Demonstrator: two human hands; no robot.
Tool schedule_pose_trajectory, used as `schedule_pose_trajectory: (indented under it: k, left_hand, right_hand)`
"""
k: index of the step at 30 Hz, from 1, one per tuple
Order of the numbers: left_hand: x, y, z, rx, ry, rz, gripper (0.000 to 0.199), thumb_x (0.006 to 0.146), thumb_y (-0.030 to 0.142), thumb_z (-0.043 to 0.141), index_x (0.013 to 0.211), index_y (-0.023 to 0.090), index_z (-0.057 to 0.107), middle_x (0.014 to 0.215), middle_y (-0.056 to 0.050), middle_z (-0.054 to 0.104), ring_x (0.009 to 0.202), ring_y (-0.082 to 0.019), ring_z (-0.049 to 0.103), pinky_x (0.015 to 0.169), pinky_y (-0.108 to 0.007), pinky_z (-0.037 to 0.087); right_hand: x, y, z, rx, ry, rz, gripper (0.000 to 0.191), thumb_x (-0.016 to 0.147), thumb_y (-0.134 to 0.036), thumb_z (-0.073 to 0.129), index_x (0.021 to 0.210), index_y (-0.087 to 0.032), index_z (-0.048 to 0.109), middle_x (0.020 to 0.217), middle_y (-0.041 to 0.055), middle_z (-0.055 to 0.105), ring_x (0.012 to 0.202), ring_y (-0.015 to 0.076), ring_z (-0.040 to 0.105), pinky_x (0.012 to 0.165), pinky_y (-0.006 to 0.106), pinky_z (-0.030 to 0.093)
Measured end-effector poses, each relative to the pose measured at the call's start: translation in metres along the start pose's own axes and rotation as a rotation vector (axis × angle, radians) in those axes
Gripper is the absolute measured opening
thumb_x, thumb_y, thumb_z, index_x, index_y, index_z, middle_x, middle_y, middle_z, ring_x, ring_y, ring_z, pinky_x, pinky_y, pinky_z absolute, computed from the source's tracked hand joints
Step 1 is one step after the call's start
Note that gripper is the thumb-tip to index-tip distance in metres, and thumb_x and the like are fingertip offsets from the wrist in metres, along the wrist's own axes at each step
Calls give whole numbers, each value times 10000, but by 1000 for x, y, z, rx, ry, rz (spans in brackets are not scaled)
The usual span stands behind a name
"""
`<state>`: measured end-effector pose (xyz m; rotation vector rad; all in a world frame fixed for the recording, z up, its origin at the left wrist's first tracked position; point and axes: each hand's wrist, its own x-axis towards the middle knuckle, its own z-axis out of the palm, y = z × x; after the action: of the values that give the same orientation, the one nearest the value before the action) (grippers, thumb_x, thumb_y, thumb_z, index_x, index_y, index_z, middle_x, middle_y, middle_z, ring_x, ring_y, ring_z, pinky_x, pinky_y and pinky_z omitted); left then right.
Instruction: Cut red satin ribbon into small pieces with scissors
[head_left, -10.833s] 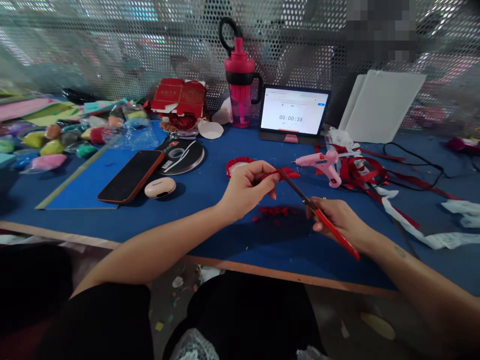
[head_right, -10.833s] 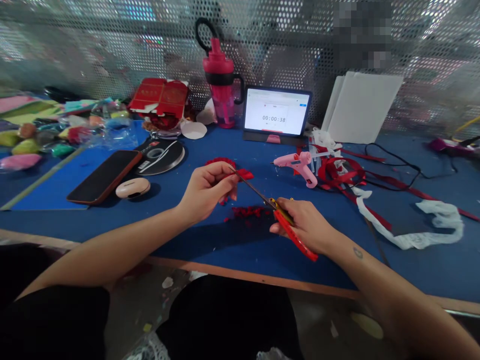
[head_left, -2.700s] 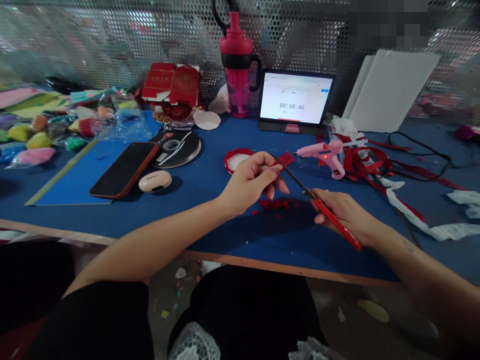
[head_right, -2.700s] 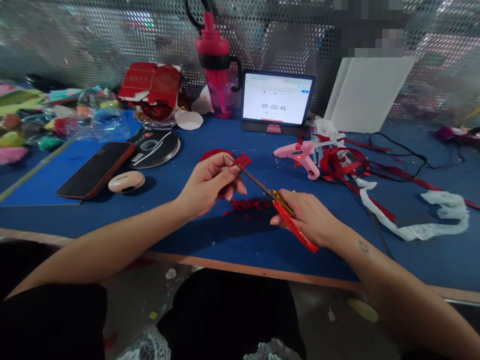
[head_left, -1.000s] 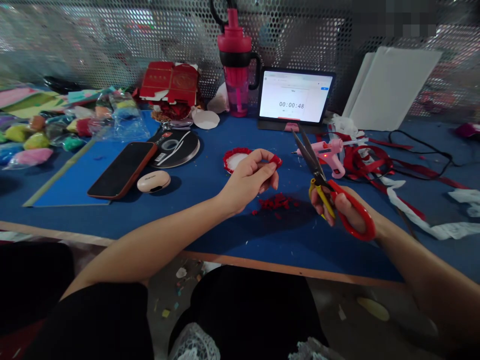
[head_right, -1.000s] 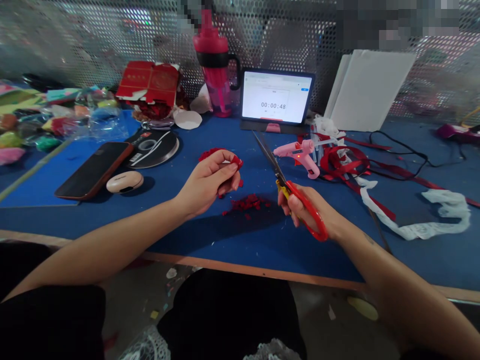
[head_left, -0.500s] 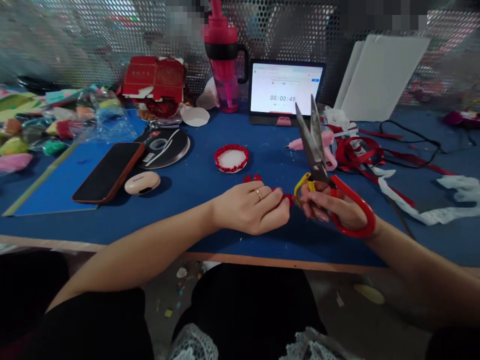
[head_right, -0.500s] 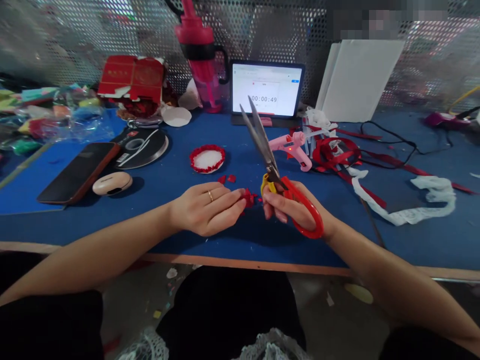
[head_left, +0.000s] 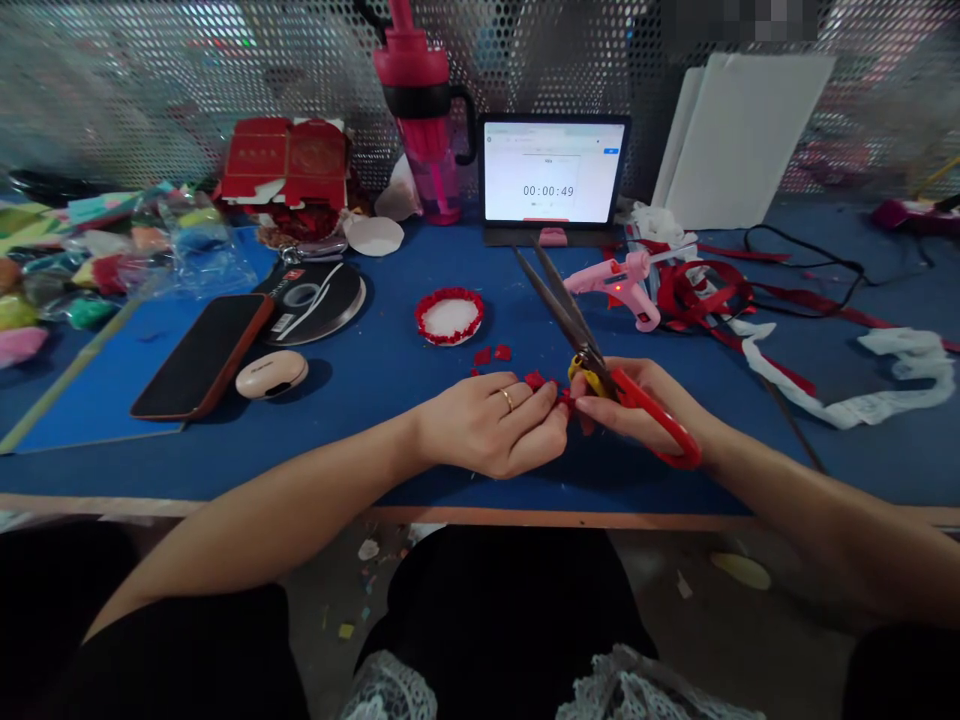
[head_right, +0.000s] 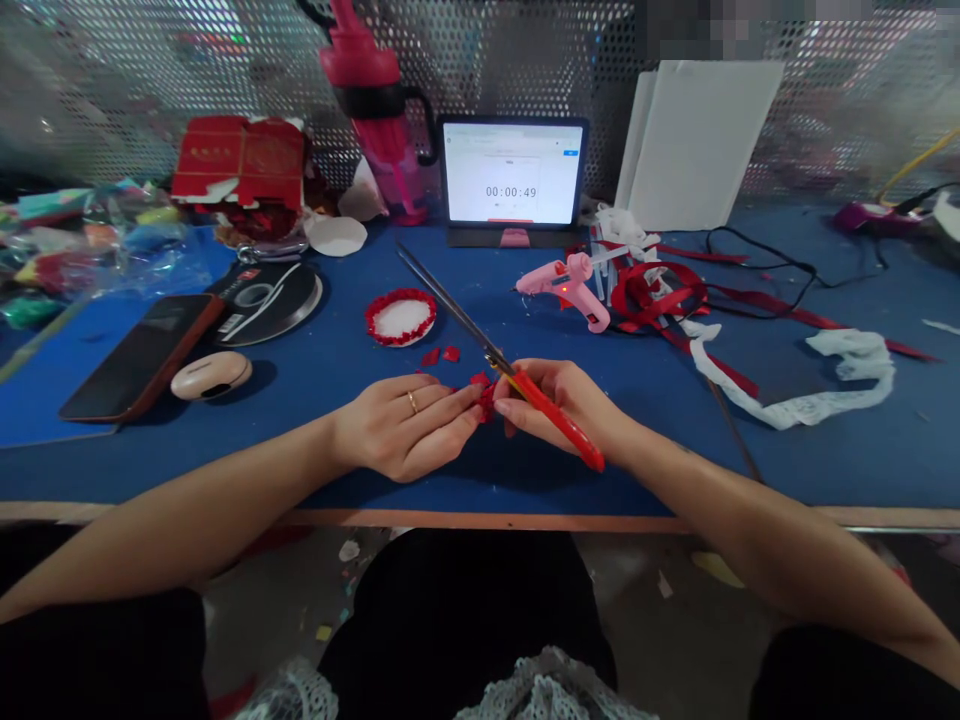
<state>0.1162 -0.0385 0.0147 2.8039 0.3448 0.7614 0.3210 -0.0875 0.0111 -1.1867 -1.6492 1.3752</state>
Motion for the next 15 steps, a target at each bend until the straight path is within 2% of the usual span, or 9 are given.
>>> schedule_pose_trajectory:
  k: [3,5,7,8,10,13,15]
  left_hand:
    - [0,-1,0,-50,31,-16,108,803,223,570,717,228,634,765,-72,728,549,-150,609,521,-270,486]
    - [-2,-3,1,-21,53,23,115,816,210,558,732,223,635,773,-72,734,550,-147,617,522,-264,482]
    - [-5,-4,4,-5,107,56,118,833,190,539,766,214,633,777,-66,738,578,-147,640,544,-257,488]
    - [-6,-4,6,-28,149,30,112,844,179,530,795,208,626,772,-57,738,591,-142,651,554,-247,490]
    - [-7,-2,7,-187,232,-130,74,877,177,519,863,194,590,746,-33,731,573,-115,655,542,-210,484]
    - [-4,-1,6,-630,321,-409,82,919,258,530,905,179,518,729,-19,727,467,-74,614,469,-166,465]
    - [-1,-2,3,-878,378,-475,180,907,339,570,889,172,504,733,-30,731,428,-67,590,443,-166,464]
  right_hand:
    - [0,-2,-1,2,-8,-12,267,789,-408,672,772,-176,542,609,-28,557,522,78,489,480,210,364]
    - [-1,-3,-2,3,-18,-17,267,830,-431,617,794,-177,543,608,-28,556,503,73,454,472,213,349]
    - [-1,-2,-2,-7,4,-17,296,851,-471,581,812,-179,548,607,-24,557,500,76,442,479,220,354]
    - [-1,-1,-3,-19,30,-22,320,846,-497,581,818,-180,551,610,-23,556,494,76,433,478,224,352]
    - [-1,1,-6,-39,103,-56,380,816,-560,599,836,-182,554,625,-21,548,484,74,411,468,230,335]
    - [-1,8,-15,-70,133,-125,459,780,-640,597,882,-194,555,671,-19,514,506,83,401,451,232,299]
    - [-1,13,-24,-132,93,-129,458,794,-644,576,920,-204,561,717,-10,504,528,93,404,460,237,301]
